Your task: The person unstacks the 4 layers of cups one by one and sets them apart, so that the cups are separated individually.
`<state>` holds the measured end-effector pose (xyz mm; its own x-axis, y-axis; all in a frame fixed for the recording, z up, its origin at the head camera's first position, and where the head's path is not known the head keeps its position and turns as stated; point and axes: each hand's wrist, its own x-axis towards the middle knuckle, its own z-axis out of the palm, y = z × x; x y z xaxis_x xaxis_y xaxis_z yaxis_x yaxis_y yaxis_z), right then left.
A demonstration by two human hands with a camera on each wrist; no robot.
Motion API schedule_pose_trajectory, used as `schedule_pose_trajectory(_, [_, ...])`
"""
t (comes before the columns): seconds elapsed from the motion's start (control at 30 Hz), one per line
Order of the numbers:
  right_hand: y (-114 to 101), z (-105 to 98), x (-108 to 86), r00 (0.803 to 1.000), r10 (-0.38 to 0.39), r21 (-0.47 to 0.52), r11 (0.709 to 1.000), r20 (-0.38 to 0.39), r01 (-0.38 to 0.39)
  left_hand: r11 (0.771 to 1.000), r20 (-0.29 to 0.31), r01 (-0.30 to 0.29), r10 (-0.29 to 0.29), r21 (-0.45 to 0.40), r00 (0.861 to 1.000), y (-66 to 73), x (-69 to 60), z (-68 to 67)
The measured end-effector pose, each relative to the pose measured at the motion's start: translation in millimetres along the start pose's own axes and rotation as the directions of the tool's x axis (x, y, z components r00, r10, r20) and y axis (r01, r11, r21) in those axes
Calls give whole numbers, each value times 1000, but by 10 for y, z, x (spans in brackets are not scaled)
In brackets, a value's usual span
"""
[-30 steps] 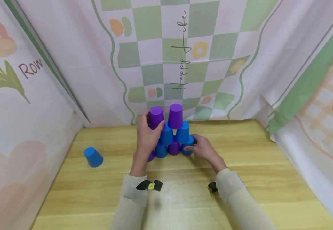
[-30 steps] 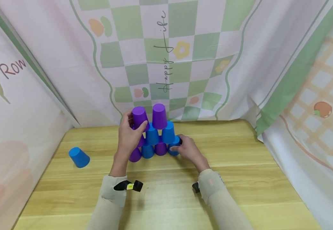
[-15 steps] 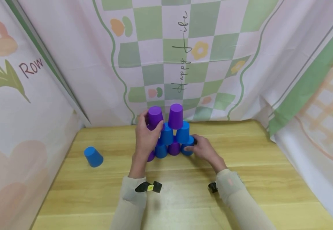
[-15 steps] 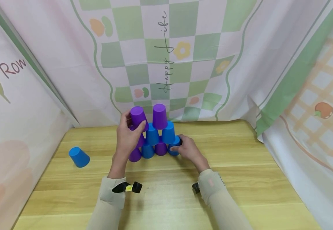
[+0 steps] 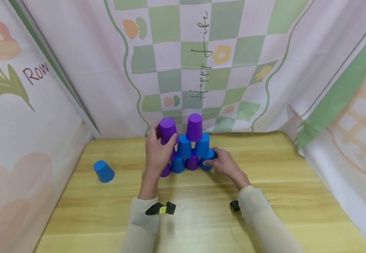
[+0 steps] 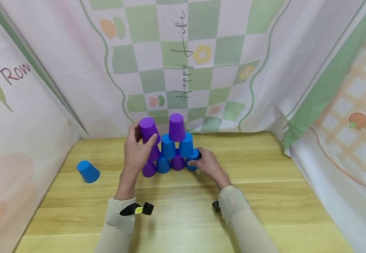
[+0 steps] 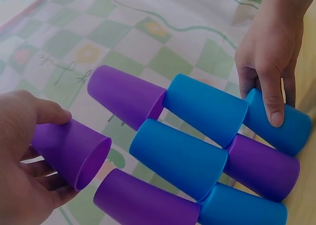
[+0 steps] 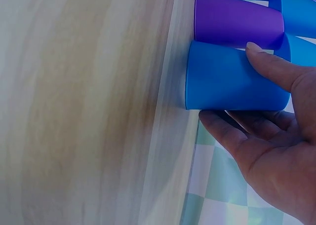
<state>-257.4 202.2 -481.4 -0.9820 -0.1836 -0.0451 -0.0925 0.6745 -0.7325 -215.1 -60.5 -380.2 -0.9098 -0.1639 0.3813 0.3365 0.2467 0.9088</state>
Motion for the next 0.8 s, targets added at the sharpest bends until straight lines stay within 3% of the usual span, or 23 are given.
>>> schedule_pose_trajectory(0.3, [-16,-21,-3,1000,6,-15,1000,2,-6,1000,-42,-14,14,0,999,35,-43,-132])
schedule_pose_trajectory(0.8, [-17,-8,-10,1000,4,-16,1000,3,-4,1000,-74,10,-8,18,997,-30,-82,-288])
